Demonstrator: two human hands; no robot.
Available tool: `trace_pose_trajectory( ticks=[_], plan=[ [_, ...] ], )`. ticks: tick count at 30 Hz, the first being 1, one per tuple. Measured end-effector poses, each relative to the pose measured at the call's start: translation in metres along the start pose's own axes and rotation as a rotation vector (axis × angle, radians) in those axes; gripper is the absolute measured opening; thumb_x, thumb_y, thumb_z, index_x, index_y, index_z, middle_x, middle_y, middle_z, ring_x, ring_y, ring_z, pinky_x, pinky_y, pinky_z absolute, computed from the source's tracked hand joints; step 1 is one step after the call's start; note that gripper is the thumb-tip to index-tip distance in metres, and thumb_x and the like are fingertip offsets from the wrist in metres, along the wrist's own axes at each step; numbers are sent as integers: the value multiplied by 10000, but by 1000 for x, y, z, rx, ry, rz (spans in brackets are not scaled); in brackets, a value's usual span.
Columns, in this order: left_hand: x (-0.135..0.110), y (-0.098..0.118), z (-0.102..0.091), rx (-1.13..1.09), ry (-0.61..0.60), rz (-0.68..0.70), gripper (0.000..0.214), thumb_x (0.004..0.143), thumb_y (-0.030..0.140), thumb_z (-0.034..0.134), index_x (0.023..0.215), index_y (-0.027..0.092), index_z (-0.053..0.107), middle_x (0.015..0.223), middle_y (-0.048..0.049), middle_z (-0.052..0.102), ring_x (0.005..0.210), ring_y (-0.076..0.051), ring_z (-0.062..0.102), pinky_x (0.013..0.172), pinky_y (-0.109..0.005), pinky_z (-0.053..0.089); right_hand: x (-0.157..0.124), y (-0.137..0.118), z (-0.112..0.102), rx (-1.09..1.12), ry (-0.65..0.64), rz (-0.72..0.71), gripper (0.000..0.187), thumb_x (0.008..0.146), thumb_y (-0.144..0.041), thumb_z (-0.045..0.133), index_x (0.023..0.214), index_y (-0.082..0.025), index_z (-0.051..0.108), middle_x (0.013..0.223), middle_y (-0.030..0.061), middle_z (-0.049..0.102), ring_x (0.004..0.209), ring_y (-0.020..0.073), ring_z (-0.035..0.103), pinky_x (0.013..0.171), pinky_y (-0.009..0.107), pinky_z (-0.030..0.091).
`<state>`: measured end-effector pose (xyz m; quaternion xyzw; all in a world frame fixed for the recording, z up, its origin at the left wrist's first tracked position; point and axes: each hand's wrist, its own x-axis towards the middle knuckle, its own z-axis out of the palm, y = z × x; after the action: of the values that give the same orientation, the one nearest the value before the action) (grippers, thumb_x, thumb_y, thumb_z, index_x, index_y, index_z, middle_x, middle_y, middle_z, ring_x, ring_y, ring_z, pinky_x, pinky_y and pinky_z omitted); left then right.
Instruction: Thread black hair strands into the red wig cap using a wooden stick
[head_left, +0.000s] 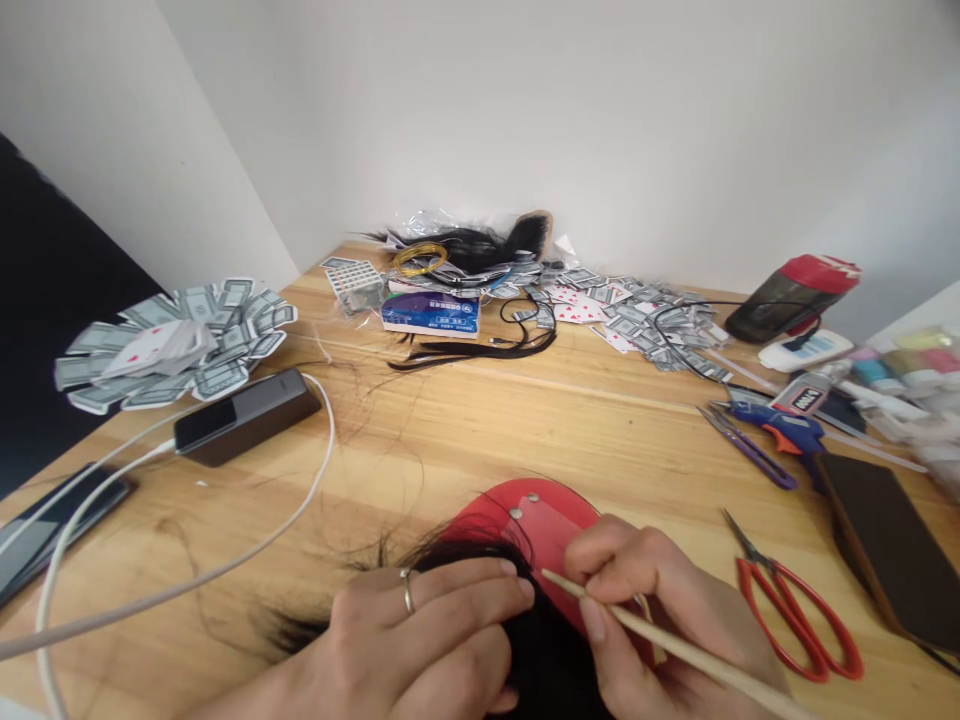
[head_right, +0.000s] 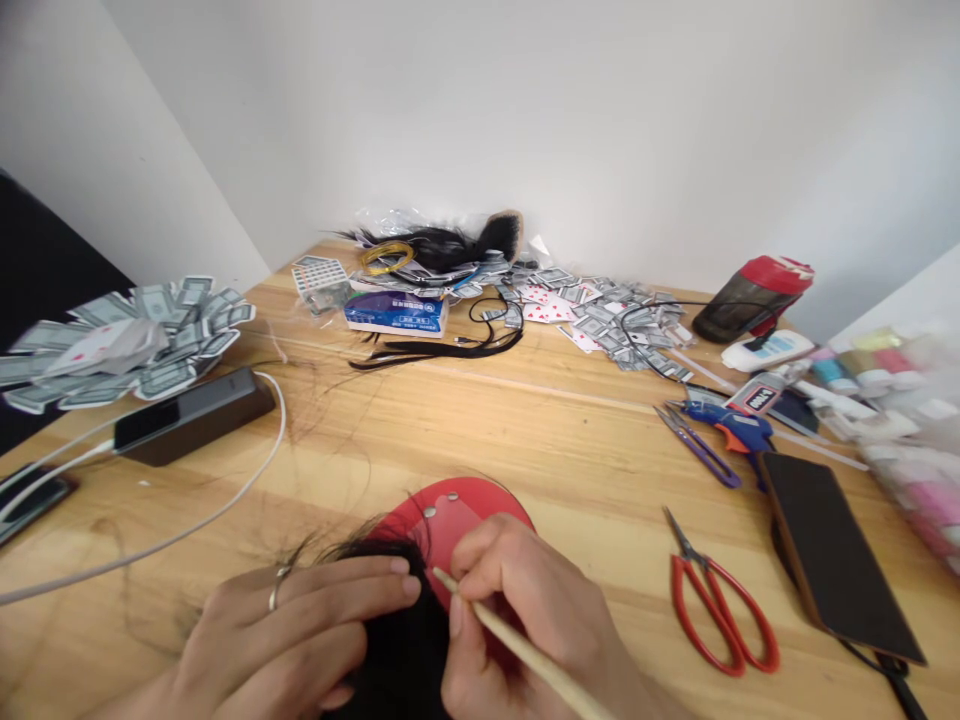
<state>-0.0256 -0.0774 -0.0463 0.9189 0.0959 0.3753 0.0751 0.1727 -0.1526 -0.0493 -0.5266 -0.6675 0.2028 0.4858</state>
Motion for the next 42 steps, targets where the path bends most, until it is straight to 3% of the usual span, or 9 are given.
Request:
trace_pose_trajectory(
  ticks=[8, 16, 21, 23, 27, 30, 35, 42],
  plan=[
    [0, 0, 2, -16, 17, -7, 344, 1046, 197, 363, 782, 143, 578, 891, -67, 803, 911, -158, 755, 775, -187, 620, 5, -2, -5, 36, -22, 17, 225, 799, -39, 554, 816, -262, 544, 771, -6, 646, 616, 127, 653, 457, 173, 467],
    [-2, 0, 4, -54, 28, -10, 297, 1026, 176, 399, 806, 121, 592, 886, -89, 795, 919, -172, 755, 795, -190, 612, 7, 2, -4, 122, -18, 71, 181, 864, -88, 537, 813, -261, 520, 732, -42, 625, 573, 98, 582, 523, 177, 469],
    [0, -1, 8, -150, 62, -51, 248, 1010, 144, 394, 857, 123, 588, 867, -99, 777, 862, -156, 754, 736, -186, 609, 7, 5, -8, 241, -115, 269, 161, 940, -199, 504, 785, -238, 525, 698, -15, 568, 581, 132, 536, 483, 214, 401],
    [2, -2, 7, -239, 59, -134, 235, 1015, 175, 387, 888, 144, 583, 866, -80, 764, 823, -141, 742, 710, -184, 596, 7, 4, -8, 271, -134, 352, 183, 947, -252, 506, 766, -231, 523, 692, -3, 557, 614, 152, 547, 485, 230, 385],
    [7, -2, -3, -456, -27, -467, 210, 1011, 229, 420, 945, 196, 617, 857, -22, 719, 759, -121, 689, 677, -180, 549, 10, 2, -6, 320, -101, 414, 218, 927, -328, 538, 734, -230, 508, 649, -19, 524, 550, 138, 476, 468, 232, 354],
    [14, 0, -13, -435, -96, -642, 266, 1010, 288, 427, 831, 195, 601, 745, 3, 633, 668, -117, 612, 610, -182, 500, 12, 4, -6, 335, -120, 407, 216, 898, -332, 568, 720, -232, 497, 612, -39, 491, 510, 128, 423, 453, 227, 336],
    [32, 8, -18, -303, -398, -665, 300, 998, 257, 416, 733, 199, 544, 612, 54, 542, 529, -93, 496, 495, -168, 380, 10, 10, -5, 424, -184, 404, 177, 933, -326, 520, 786, -236, 482, 643, -43, 477, 543, 134, 424, 475, 234, 320],
    [57, 11, -16, 3, -693, -620, 246, 968, 192, 432, 879, 212, 661, 669, 6, 686, 576, -158, 637, 538, -217, 390, 12, 13, 0, 461, -118, 362, 223, 924, -362, 522, 752, -229, 471, 665, -34, 503, 582, 141, 424, 525, 258, 308]
  ],
)
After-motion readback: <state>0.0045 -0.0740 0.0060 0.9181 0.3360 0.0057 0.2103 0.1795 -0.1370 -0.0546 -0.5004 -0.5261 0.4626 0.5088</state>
